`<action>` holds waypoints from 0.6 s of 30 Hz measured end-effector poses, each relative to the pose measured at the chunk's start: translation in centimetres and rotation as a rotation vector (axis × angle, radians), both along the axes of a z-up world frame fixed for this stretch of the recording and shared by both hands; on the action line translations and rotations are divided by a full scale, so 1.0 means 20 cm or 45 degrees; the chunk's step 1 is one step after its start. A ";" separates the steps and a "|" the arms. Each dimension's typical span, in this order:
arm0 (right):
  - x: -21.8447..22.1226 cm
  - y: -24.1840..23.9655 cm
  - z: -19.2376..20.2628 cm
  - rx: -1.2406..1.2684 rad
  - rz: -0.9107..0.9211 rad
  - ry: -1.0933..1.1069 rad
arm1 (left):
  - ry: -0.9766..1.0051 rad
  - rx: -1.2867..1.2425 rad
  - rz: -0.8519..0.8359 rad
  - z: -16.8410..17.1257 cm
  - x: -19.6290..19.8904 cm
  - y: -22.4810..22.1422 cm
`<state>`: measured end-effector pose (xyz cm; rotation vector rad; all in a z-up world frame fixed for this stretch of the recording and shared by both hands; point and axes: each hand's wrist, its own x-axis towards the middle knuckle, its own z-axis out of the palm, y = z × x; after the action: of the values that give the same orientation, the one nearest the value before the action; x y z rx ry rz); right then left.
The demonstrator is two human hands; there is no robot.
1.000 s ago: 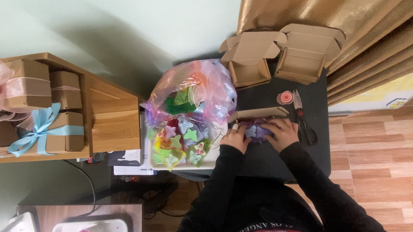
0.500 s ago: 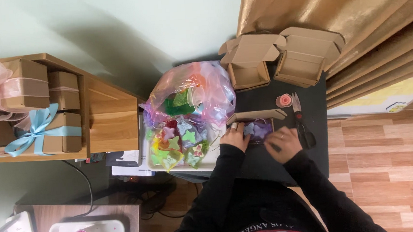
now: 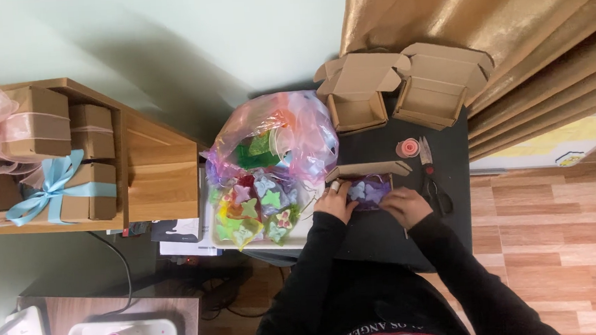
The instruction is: The recorder is packaging items into small cardboard boxes and decorating them with pink ribbons.
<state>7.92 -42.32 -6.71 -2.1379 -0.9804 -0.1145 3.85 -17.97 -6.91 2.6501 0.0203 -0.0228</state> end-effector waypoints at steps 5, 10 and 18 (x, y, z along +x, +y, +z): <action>-0.06 0.19 0.12 -0.246 -0.182 0.064 | 0.005 -0.026 0.014 0.03 0.00 -0.01; -0.14 0.27 0.12 -0.411 -0.268 0.021 | -0.152 -0.035 -0.004 0.17 -0.04 -0.01; -0.14 0.16 0.14 -0.527 -0.437 0.141 | -0.351 -0.195 -0.380 0.19 -0.13 -0.05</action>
<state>5.03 -39.06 -3.88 -2.6488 -0.6008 0.0454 1.16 -18.96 -3.07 2.4578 -0.4497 0.2323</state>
